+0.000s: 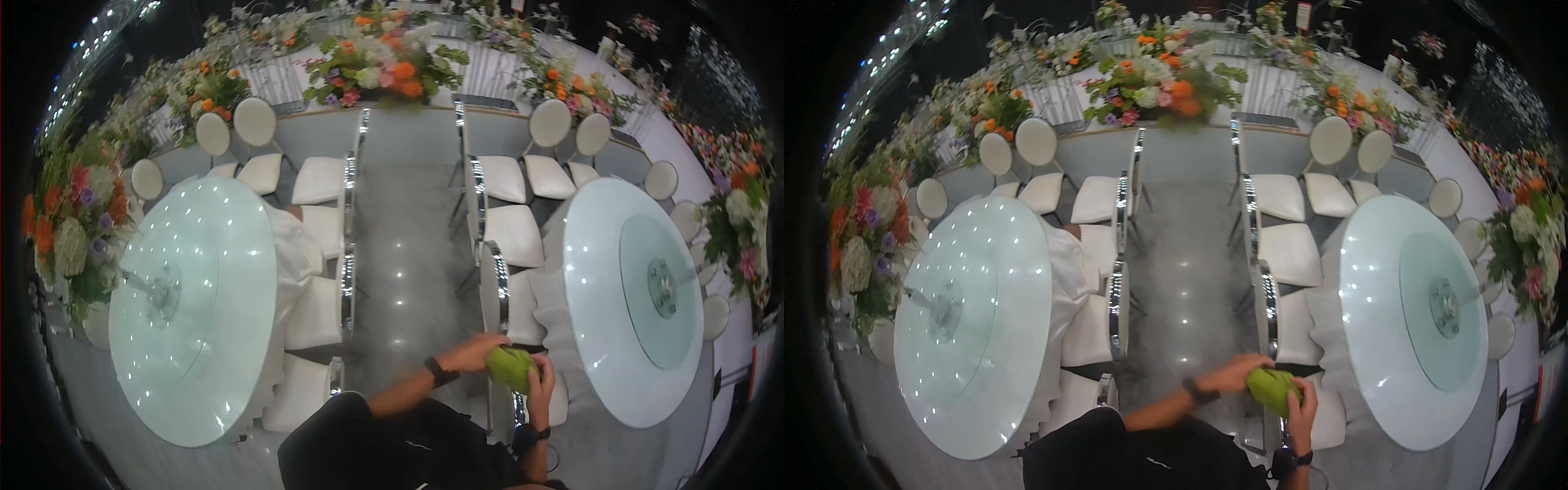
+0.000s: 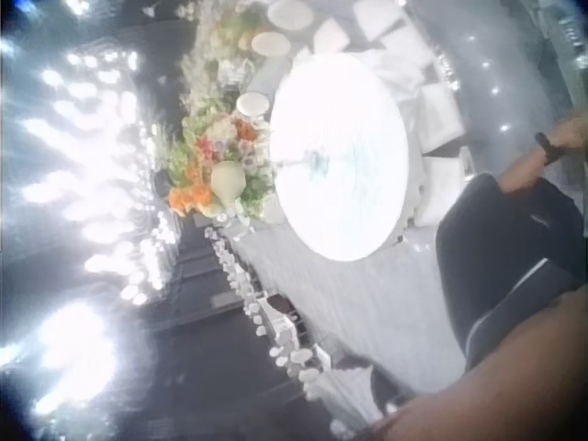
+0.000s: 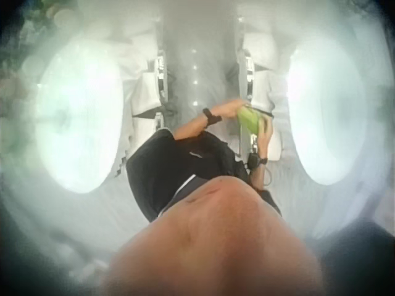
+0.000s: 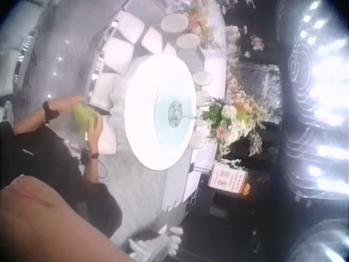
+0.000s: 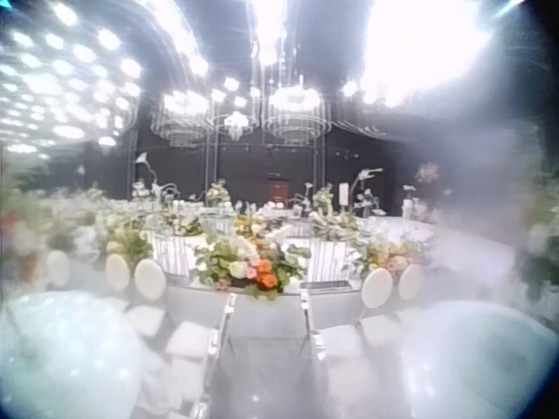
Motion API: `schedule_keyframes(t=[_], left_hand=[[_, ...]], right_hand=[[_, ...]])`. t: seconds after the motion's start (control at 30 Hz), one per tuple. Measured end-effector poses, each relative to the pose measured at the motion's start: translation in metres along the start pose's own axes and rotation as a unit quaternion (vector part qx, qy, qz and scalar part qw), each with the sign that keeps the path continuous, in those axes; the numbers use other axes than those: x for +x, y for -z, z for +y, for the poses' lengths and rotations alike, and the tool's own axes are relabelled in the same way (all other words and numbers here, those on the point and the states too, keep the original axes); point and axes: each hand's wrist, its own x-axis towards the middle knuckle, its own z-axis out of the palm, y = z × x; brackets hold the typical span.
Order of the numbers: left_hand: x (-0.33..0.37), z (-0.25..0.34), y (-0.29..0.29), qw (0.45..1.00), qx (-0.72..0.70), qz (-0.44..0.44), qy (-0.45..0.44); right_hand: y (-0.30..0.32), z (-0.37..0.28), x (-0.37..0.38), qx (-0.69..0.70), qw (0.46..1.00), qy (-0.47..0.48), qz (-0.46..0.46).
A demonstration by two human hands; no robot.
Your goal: The person wipes a round glass table with a green cloth, then wipes several white chairs around it. The person also wipes a floral arrangement on a nearby table. The task is performed in a room with multiple tables and chairs.
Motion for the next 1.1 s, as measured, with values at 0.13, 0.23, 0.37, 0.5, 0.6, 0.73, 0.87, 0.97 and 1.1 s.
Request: schedule_keyframes(t=[0.13,0.23,0.37,0.5,0.6,0.73,0.87,0.97,1.1], left_hand=[[-0.039,-0.018,0.112,0.984,0.090,0.131,0.078],[-0.085,-0.012,0.165,0.946,0.184,0.229,0.138],[-0.122,0.007,0.210,0.881,0.250,0.301,0.267],[-0.114,0.009,0.241,0.806,0.316,0.413,0.284],[-0.094,-0.009,0.271,0.795,0.323,0.435,0.274],[-0.042,-0.055,0.309,0.787,0.316,0.417,0.326],[0.047,-0.110,0.360,0.841,0.244,0.339,0.344],[0.104,-0.147,0.406,0.871,0.214,0.306,0.320],[0.169,-0.189,0.460,0.881,0.171,0.315,0.310]], right_hand=[[-0.102,-0.016,0.095,0.069,0.980,-0.038,-0.184],[-0.168,-0.025,0.144,0.033,0.951,-0.022,-0.306],[-0.238,-0.012,0.194,-0.072,0.868,0.047,-0.490],[-0.300,0.015,0.229,-0.080,0.785,0.020,-0.613],[-0.346,0.027,0.270,-0.086,0.748,-0.010,-0.659],[-0.384,0.033,0.363,-0.073,0.702,-0.055,-0.706],[-0.391,0.031,0.476,0.094,0.722,-0.187,-0.660],[-0.387,0.043,0.551,0.319,0.656,-0.311,-0.609],[-0.385,0.066,0.612,0.557,0.558,-0.407,-0.462]])
